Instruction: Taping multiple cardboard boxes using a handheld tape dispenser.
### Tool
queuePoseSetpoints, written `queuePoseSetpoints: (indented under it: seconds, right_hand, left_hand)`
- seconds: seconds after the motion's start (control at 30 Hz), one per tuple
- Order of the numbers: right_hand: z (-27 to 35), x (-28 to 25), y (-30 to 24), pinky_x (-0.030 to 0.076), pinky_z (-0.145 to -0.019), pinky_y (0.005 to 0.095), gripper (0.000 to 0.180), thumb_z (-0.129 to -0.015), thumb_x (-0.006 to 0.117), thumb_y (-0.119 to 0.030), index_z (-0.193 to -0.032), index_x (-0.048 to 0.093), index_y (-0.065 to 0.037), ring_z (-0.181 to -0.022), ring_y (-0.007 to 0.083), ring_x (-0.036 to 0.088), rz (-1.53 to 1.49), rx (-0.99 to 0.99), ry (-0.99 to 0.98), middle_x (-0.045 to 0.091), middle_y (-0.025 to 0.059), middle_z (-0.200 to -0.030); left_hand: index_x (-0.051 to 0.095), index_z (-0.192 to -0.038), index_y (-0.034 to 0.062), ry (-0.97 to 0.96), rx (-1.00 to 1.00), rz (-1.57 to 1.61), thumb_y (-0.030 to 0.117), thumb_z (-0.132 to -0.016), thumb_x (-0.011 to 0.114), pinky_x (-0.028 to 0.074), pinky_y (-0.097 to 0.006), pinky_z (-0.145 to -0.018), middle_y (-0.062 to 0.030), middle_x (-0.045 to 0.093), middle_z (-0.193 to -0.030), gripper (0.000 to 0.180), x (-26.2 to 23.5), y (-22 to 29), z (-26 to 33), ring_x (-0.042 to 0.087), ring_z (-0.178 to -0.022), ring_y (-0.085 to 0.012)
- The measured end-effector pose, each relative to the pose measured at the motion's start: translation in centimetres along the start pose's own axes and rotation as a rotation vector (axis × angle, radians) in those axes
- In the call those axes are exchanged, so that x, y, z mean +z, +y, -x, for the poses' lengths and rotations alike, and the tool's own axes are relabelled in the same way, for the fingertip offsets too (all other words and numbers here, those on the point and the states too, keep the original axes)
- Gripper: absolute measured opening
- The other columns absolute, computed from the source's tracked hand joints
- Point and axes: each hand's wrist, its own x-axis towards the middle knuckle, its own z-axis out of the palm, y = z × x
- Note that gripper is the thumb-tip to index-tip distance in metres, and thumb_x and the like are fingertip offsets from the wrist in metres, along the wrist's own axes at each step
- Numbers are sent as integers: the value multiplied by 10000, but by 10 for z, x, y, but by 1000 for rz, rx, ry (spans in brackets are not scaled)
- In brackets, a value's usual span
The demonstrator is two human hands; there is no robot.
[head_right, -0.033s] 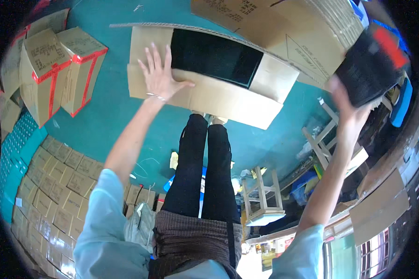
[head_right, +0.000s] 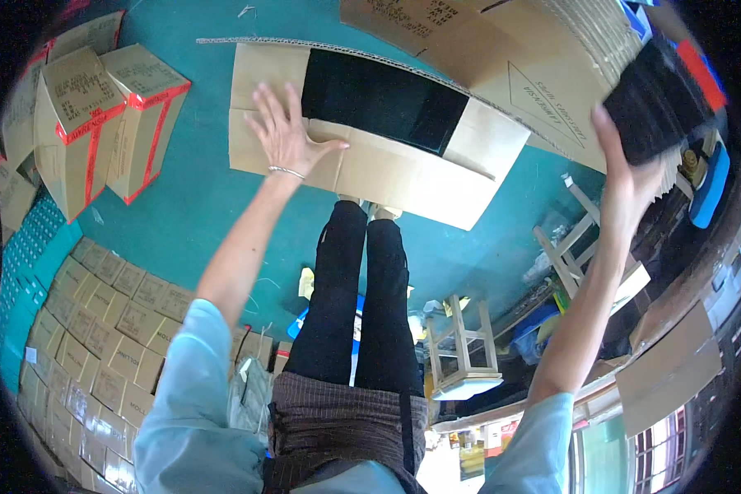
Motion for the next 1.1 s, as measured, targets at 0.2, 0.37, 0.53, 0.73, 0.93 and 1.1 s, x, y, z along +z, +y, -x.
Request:
queuePoseSetpoints:
  seconds: [0.2,0.37,0.53,0.73,0.93,1.1]
  right_hand:
    - [112,106,92,430,-972,437,546,-595,811,-251,-943,580,100,-1095,399,527,685,-153,-734,586,271,-1060]
    - [119,111,82,380,-1010,487,449,-629,797,-161,-965,601,63,-885,480,575,534,-189,-551,631,241,-891]
    - [137,129,-17,495,-743,290,349,-700,785,-179,-927,641,44,-711,147,629,-298,153,-720,667,110,-775]
    - [114,230,37,487,-531,258,345,-660,824,-241,-772,661,42,-544,110,606,-61,131,-720,633,70,-600]
    - [108,229,24,489,-535,262,319,-670,817,-239,-752,670,33,-531,131,611,-52,54,-757,635,75,-597]
    - [108,212,20,496,-543,271,361,-658,817,-294,-747,679,27,-540,149,629,82,-21,-802,631,75,-584]
  left_hand:
    - [-114,-1435,-58,182,-619,313,752,-489,732,-29,-647,-1072,-373,-141,-1458,1506,45,13,67,-126,-1378,-490]
    - [179,-1479,168,362,-155,195,629,-718,645,44,-634,-1085,-237,23,-1525,1004,13,-32,38,6,-1394,-468]
    - [454,-1371,348,142,194,236,397,-911,515,194,-584,-1087,12,303,-1507,467,0,-77,15,237,-1395,-296]
    - [552,-1283,57,-72,-193,1235,263,-973,483,357,-356,-1044,-109,584,-1269,379,-17,-78,8,501,-1222,-209]
    - [615,-1182,-5,-602,-472,1588,196,-914,609,466,-273,-904,-91,686,-1021,335,-34,-66,-14,618,-973,-131]
    - [730,-932,18,-241,-507,1210,119,-832,696,498,-229,-676,-53,710,-824,146,-54,-56,-6,624,-736,-78]
